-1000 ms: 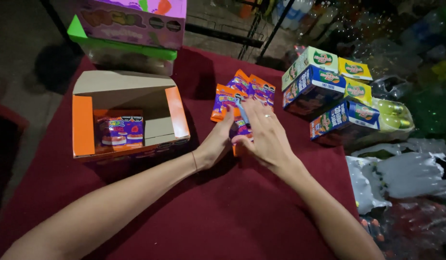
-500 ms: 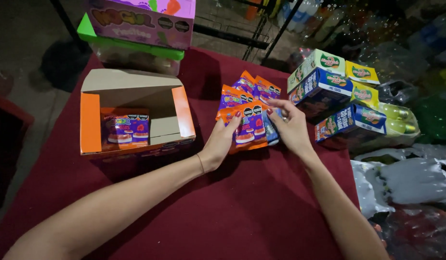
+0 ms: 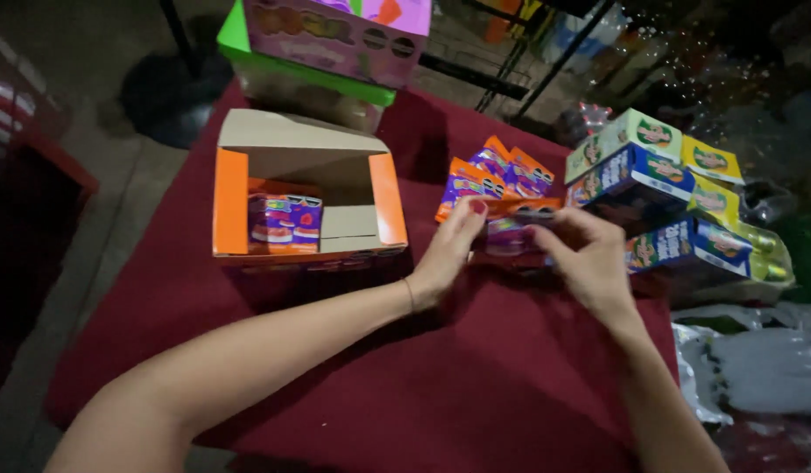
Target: A person is neatly arranging individual snack packets into a cardboard display box on a table.
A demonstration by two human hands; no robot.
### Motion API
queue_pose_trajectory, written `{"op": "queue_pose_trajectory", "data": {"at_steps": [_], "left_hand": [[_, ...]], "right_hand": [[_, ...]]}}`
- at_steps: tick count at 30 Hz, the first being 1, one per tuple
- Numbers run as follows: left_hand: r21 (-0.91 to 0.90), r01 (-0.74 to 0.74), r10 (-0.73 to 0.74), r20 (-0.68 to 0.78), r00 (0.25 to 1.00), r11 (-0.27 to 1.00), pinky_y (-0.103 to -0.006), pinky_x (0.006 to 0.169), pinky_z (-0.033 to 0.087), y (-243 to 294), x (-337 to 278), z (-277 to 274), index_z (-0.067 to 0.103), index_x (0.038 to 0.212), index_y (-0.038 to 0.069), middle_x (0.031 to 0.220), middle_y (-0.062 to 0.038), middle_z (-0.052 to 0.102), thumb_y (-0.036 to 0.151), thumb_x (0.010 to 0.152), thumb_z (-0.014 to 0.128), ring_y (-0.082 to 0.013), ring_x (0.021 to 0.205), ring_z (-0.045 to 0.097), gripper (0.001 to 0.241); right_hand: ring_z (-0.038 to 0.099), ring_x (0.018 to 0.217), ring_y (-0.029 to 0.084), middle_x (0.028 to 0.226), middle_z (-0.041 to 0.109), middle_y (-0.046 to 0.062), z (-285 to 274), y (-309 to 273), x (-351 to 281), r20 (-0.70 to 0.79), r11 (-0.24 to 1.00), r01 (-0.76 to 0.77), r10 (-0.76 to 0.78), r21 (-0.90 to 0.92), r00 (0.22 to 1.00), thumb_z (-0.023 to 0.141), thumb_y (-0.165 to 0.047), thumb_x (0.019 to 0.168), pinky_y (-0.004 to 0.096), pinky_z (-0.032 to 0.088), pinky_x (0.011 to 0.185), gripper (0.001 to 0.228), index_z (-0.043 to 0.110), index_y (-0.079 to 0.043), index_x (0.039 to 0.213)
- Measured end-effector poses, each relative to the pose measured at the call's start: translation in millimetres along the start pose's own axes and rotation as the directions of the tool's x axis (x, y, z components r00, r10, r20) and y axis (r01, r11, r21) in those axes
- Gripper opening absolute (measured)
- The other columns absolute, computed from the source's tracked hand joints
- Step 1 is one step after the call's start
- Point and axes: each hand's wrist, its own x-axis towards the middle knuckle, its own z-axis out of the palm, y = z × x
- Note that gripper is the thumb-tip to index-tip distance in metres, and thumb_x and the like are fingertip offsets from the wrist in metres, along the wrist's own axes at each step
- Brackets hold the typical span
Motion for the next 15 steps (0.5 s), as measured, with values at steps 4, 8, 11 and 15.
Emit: {"op": "queue_pose_trajectory", "data": {"at_steps": [4,8,11,15], "left_hand": [[-0.141,0.023,-0.017,0.043,0.999,0.99,-0.0619,0.096,0.051,-4,6,-5,0.041,0.147,0.009,0.149,-0.024,0.032,0.052,0.107,0.042,-0.0452,0.129,0.043,0.059],[-0.096,0.076,-0.069,0.074,0.995,0.992,-0.0403,0.089,0.062,-30,13,-13,0.047,0.106,0.008,0.122,-0.02,0.058,0.032,0.107,0.038,-0.0271,0.105,0.064,0.025],[-0.099,0.074,-0.073,0.022,0.997,0.992,-0.0392,0.085,0.062,-29,16,-6,0.054,0.106,0.004,0.12,-0.023,0.068,0.033,0.101,0.042,-0.0287,0.1,0.069,0.032],[0.582,-0.28,0.253,0.129,0.959,0.764,-0.0361,0.057,0.03,-63,25,-34,0.03,0.065,0.021,0.067,0.008,0.041,0.013,0.088,0.038,-0.0088,0.069,0.035,0.025]], "right_hand": [[0.056,0.079,0.005,0.08,0.069,0.005,-17,-47,1,-0.051,0.996,0.092,-0.093,-0.017,0.994,0.08,-0.007,0.098,0.028,0.052,0.063,0.01,0.075,-0.011,0.105],[0.072,0.1,0.033,0.128,0.057,0.028,-3,-117,3,0.03,0.954,0.256,-0.264,0.154,0.964,0.065,0.01,0.099,0.039,0.068,0.079,0.053,0.038,-0.001,0.144],[0.068,0.112,0.033,0.139,0.053,0.024,26,-147,12,0.11,0.908,0.408,-0.417,0.092,0.902,0.067,0.01,0.097,0.04,0.065,0.091,0.051,0.043,-0.001,0.14],[0.072,0.106,0.019,0.118,0.073,0.01,85,-169,20,0.256,0.833,0.551,-0.542,0.039,0.8,0.072,-0.003,0.094,0.03,0.062,0.091,0.03,0.064,-0.007,0.123]]}}
